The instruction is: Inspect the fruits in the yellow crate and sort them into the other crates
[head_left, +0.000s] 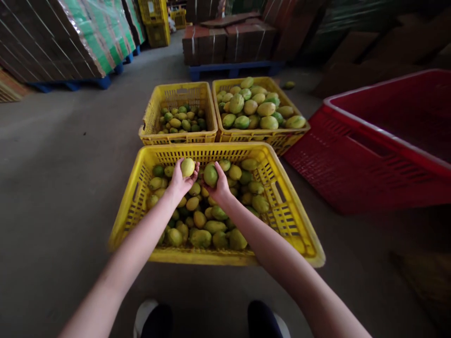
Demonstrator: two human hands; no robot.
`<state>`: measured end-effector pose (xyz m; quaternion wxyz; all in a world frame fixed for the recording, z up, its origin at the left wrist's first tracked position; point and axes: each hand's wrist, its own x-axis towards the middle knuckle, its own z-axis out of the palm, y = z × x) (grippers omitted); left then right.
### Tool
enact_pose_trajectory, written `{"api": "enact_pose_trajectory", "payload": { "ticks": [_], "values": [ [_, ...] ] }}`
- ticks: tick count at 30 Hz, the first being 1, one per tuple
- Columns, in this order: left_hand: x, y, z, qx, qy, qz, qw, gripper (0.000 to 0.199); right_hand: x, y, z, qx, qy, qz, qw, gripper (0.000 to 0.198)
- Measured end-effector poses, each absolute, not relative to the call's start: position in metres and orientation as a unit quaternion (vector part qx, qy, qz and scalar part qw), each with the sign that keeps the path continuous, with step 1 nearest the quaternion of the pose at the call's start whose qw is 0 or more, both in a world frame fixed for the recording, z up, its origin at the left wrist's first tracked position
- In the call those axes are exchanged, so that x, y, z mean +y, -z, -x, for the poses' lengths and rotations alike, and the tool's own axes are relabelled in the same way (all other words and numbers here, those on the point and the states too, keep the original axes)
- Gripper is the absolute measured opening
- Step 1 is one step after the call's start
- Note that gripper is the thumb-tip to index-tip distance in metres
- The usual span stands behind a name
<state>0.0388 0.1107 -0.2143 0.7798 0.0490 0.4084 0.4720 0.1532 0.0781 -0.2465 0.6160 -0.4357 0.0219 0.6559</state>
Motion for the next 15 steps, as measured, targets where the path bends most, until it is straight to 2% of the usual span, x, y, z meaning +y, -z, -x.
{"api": "enact_pose_trajectory", "payload": {
  "ticks": [5, 15],
  "values": [
    [0.103, 0.241, -0.033, 0.408, -0.506, 0.003, 0.76, 0.035, 0.081, 0.251, -0.154, 0.051, -0.644, 0.452, 0.615, 0.021],
    [0.097, 0.238, -0.031, 0.402, -0.511, 0.017, 0.759, 0.024, 0.072, 0.243, -0.152, 0.02, -0.689, 0.461, 0.558, 0.032]
  ]
}}
